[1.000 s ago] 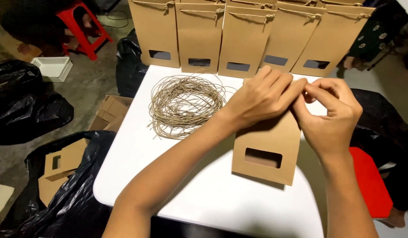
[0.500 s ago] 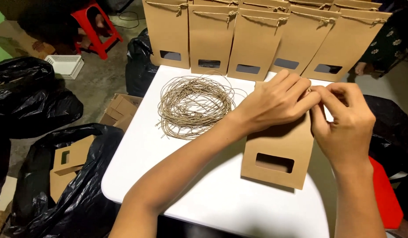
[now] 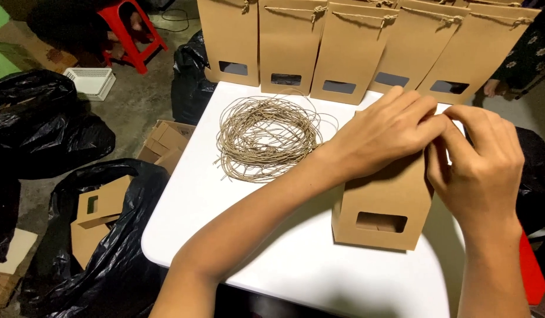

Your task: Assembling brown paper bags by threading twine through pre-punched holes and tying knots to create handles.

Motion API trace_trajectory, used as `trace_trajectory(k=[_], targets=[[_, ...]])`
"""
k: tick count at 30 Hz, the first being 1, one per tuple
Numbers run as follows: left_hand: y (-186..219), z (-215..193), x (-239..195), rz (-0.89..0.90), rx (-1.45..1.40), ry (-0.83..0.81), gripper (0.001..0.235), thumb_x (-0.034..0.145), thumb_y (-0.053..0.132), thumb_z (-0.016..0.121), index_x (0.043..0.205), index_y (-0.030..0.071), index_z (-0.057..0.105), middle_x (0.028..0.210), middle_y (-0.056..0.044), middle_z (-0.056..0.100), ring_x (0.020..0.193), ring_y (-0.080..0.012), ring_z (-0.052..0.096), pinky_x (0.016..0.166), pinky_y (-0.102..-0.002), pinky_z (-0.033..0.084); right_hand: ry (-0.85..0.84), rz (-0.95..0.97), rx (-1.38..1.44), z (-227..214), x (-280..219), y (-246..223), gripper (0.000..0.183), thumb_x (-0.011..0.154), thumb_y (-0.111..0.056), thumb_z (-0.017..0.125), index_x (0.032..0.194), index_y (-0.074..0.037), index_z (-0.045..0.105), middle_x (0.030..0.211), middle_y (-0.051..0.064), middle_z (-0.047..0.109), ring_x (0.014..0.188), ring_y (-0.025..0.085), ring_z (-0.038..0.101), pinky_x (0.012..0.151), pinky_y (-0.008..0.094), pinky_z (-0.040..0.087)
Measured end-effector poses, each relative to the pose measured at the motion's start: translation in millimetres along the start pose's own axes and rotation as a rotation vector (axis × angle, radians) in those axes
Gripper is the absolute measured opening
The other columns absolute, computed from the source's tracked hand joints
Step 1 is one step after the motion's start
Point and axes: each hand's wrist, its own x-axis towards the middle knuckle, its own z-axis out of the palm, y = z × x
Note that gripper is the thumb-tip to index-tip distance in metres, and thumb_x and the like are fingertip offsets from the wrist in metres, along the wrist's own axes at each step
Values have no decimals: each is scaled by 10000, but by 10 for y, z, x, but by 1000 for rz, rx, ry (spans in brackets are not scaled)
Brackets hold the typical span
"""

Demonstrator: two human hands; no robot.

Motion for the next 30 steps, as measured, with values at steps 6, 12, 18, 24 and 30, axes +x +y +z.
trace_trajectory(k=[6, 12, 18, 24, 30], targets=[[-84, -110, -6, -152, -209, -296, 285, 1107, 44, 628, 1357, 161, 561, 950, -113, 636, 882, -373, 610, 908, -478, 474, -52, -12, 72, 102, 4, -12, 245, 1043, 103, 761, 1284, 76, 792, 1379, 230, 796, 1210, 446, 753, 1071, 516, 570], [-36, -259, 104, -178, -242, -200, 154, 1057, 13, 559, 1134, 133, 500, 1026, -70, 742, 826, -364, 614, 793, -469, 400, -42, 81, 231, 123, -15, 37, 131, 1113, 189, 729, 1207, 97, 732, 1365, 257, 721, 1159, 476, 650, 1055, 542, 516], [-28, -177, 45, -148, -80, -234, 369, 1067, 6, 648, 1389, 150, 539, 913, -53, 762, 890, -345, 633, 841, -451, 431, 12, 153, 445, 97, 95, -65, 198, 1119, 270, 620, 1270, 187, 716, 1404, 366, 624, 1247, 510, 666, 1076, 551, 553], [19, -205, 53, -181, -9, -240, 332, 1124, 19, 612, 1417, 170, 566, 909, -15, 718, 911, -295, 581, 857, -414, 433, -5, 149, 446, 190, 22, -33, 166, 1126, 258, 610, 1218, 155, 702, 1132, 285, 712, 1045, 431, 679, 942, 475, 543], [-59, -236, 56, -153, -62, -198, 242, 1087, -9, 617, 1279, 135, 590, 864, -63, 593, 879, -301, 548, 792, -421, 424, 116, 169, 518, 236, 61, -118, 160, 1138, 271, 657, 1228, 179, 753, 1223, 296, 795, 1158, 440, 776, 1059, 482, 625]])
